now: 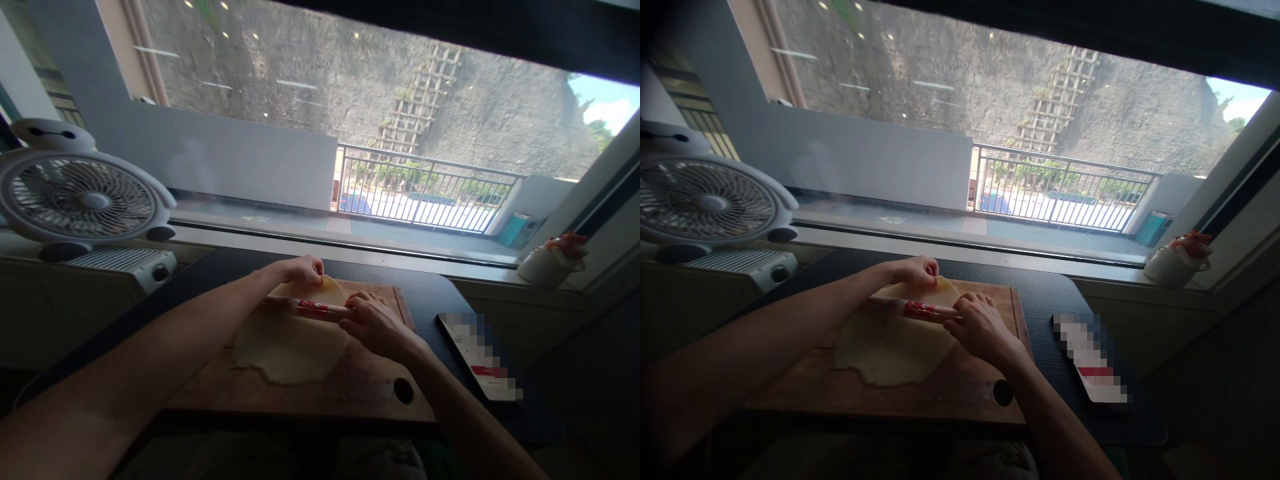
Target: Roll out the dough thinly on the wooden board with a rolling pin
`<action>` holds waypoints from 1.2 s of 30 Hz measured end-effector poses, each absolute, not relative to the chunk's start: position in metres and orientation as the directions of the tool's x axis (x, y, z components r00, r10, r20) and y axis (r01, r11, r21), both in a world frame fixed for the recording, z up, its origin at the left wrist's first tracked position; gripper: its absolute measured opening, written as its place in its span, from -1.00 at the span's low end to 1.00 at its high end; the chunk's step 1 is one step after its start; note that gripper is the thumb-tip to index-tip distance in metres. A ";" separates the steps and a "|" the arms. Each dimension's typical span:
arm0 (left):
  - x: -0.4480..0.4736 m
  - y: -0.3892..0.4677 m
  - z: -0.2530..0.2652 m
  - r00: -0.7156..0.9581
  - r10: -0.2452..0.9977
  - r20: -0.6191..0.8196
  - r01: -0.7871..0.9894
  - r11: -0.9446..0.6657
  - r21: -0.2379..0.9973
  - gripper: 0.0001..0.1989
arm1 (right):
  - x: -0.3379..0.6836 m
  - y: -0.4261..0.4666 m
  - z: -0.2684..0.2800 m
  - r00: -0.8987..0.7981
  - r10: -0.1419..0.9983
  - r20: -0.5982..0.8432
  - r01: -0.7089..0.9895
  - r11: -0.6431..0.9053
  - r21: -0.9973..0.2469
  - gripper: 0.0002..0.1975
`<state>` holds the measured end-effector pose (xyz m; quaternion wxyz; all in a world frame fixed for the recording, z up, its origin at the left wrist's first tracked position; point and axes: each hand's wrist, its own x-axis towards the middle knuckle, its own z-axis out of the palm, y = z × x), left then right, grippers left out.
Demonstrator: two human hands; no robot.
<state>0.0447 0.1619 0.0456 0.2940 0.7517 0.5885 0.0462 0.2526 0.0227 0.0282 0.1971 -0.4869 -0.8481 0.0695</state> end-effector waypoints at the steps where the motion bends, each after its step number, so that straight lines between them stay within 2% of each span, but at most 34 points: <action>1: 0.036 0.166 0.046 0.243 0.932 -0.269 0.863 -0.081 0.499 -0.62 | 0.253 0.025 0.032 -0.441 0.860 0.256 0.803 0.505 -0.316 -0.82; 3: 0.018 0.172 0.047 0.166 0.943 -0.287 0.878 -0.009 0.479 -0.59 | 0.253 0.031 0.037 -0.434 0.874 0.217 0.805 0.485 -0.343 -0.79; 6: -0.010 0.169 0.051 0.116 0.914 -0.389 0.878 0.089 0.470 -0.61 | 0.254 0.043 0.038 -0.447 0.881 0.157 0.766 0.468 -0.440 -0.75; 10: -0.038 0.147 0.050 0.163 0.836 -0.524 0.846 0.155 0.510 -0.60 | 0.252 0.055 0.028 -0.492 0.862 0.120 0.658 0.458 -0.597 -0.73; 12: -0.048 0.137 0.048 0.197 0.816 -0.543 0.842 0.143 0.521 -0.60 | 0.249 0.057 0.023 -0.522 0.848 0.092 0.608 0.445 -0.658 -0.71; 14: -0.056 0.131 0.046 0.186 0.843 -0.504 0.862 0.106 0.495 -0.62 | 0.246 0.056 0.021 -0.532 0.844 0.071 0.586 0.427 -0.688 -0.72; 17: -0.059 0.127 0.046 0.103 0.924 -0.369 0.907 0.065 0.416 -0.69 | 0.245 0.056 0.021 -0.483 0.872 0.087 0.612 0.406 -0.679 -0.71; 20: -0.048 0.119 0.047 0.067 0.980 -0.188 0.937 0.003 0.349 -0.71 | 0.243 0.060 0.019 -0.428 0.895 0.130 0.656 0.406 -0.636 -0.68; 23: -0.027 0.111 0.044 0.128 0.991 -0.026 0.952 -0.116 0.283 -0.72 | 0.236 0.068 0.012 -0.409 0.890 0.200 0.695 0.446 -0.564 -0.68; 27: -0.005 0.108 0.041 0.171 0.985 0.034 0.965 -0.174 0.198 -0.75 | 0.230 0.077 0.003 -0.428 0.858 0.284 0.747 0.513 -0.423 -0.70; 29: 0.002 0.106 0.040 0.170 0.984 0.061 0.970 -0.178 0.164 -0.71 | 0.232 0.078 0.001 -0.459 0.831 0.314 0.734 0.554 -0.392 -0.65; 32: 0.014 0.096 0.037 0.222 0.970 0.103 0.960 -0.235 0.149 -0.61 | 0.235 0.080 0.003 -0.482 0.823 0.302 0.713 0.568 -0.411 -0.67; 36: 0.029 0.079 0.030 0.212 0.966 0.147 0.964 -0.232 0.130 -0.51 | 0.228 0.083 0.006 -0.354 0.888 0.294 0.771 0.455 -0.446 -0.60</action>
